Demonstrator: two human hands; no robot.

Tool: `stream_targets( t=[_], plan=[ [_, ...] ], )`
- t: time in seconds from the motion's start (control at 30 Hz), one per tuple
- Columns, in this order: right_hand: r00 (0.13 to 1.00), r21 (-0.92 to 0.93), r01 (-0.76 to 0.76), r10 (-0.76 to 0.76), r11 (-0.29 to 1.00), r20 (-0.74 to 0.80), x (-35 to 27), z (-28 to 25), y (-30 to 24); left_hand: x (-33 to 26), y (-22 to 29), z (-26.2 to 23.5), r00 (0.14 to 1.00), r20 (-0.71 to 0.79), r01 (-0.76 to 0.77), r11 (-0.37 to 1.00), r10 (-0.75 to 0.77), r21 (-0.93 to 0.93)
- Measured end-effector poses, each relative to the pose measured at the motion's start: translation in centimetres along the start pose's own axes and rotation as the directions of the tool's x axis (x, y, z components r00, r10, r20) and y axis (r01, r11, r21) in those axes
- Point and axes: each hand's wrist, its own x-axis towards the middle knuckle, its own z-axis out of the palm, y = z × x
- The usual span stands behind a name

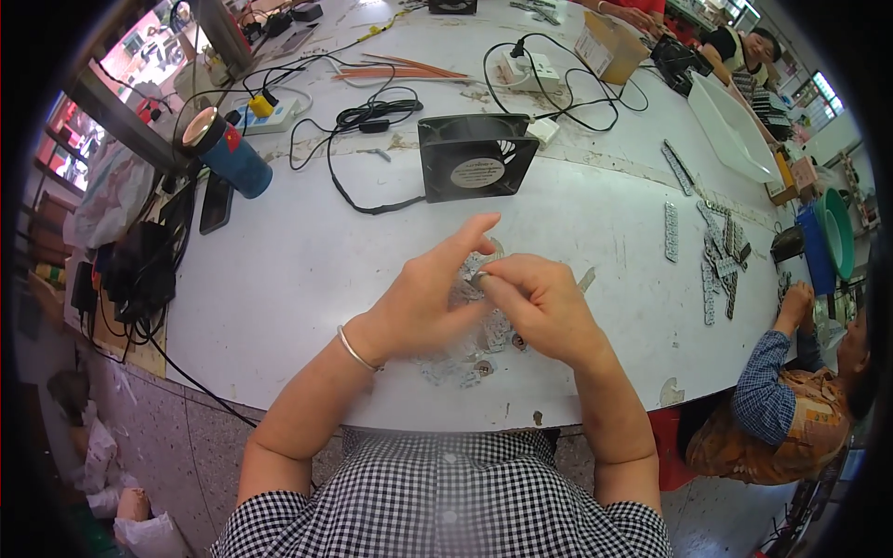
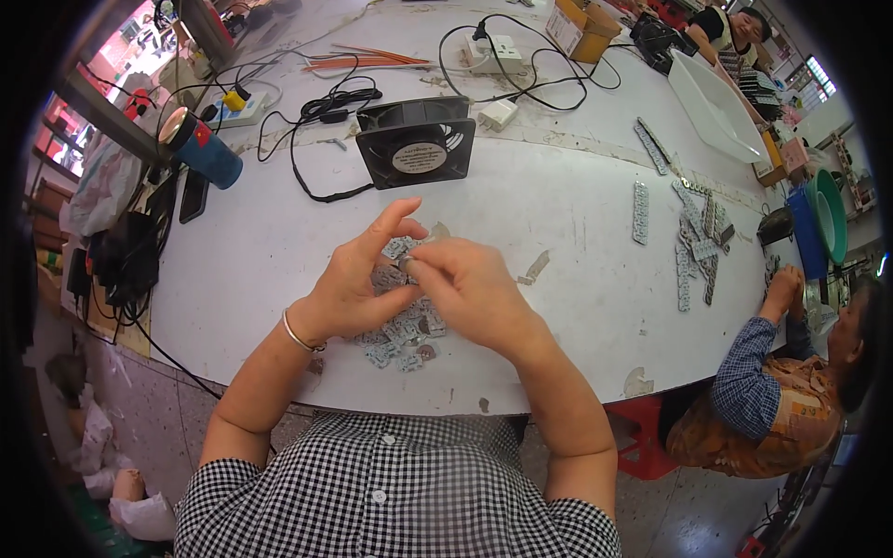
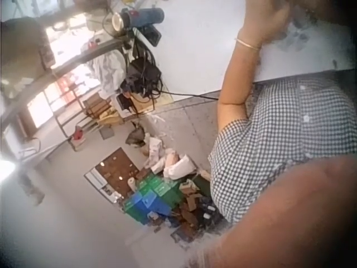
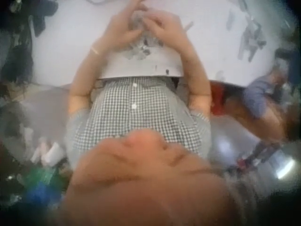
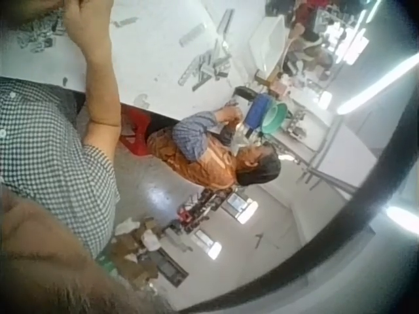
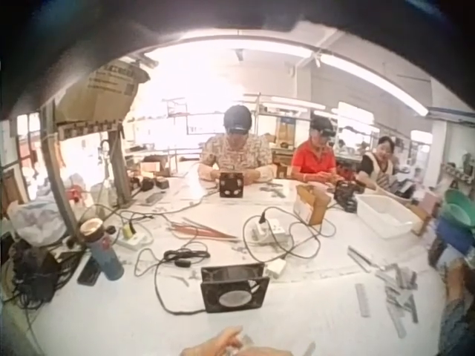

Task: The recorder is sorting and testing small electronic components, likely LEDs, by pressing them against a test jig on the table.

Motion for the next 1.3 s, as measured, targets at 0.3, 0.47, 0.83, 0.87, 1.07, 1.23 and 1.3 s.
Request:
stream_targets(
  t=[0.3, 0.47, 0.83, 0.87, 1.07, 1.23, 1.3],
  plan=[
    [0.998, -0.037, 0.042, -0.040, 0.998, 0.046, 0.1, 0.6, 0.6, 0.1, 0.0, 0.0, 0.998, 0.059, -0.033, 0.999, 0.034, -0.012],
    [0.987, -0.092, 0.091, -0.077, 0.992, 0.140, 0.2, 0.6, 0.3, 0.2, 0.2, -0.1, 0.991, 0.132, 0.046, 0.997, -0.038, -0.058],
    [0.980, -0.176, 0.157, -0.131, 0.972, 0.148, 0.1, 0.3, 1.0, 0.2, 0.2, 0.4, 0.980, 0.186, 0.092, 0.991, -0.073, -0.097],
    [0.981, -0.176, 0.156, -0.131, 0.972, 0.144, 0.0, 0.1, 0.6, 0.2, 0.2, 0.3, 0.985, 0.165, 0.077, 0.991, -0.057, -0.112],
    [0.998, -0.077, 0.055, -0.052, 0.995, 0.042, 0.1, -1.4, 0.4, -0.1, 0.2, -1.7, 0.973, 0.165, 0.168, 0.985, -0.158, -0.046],
    [0.987, -0.073, 0.136, -0.129, 0.988, 0.094, 0.2, -1.0, 0.8, 0.2, 0.3, -3.2, 0.886, 0.373, 0.330, 0.940, -0.277, -0.086],
    [0.982, 0.126, -0.048, 0.024, 0.991, 0.186, 0.2, -1.7, 0.2, 0.1, 0.2, -3.5, 0.888, 0.400, 0.321, 0.929, -0.227, -0.186]
  ],
)
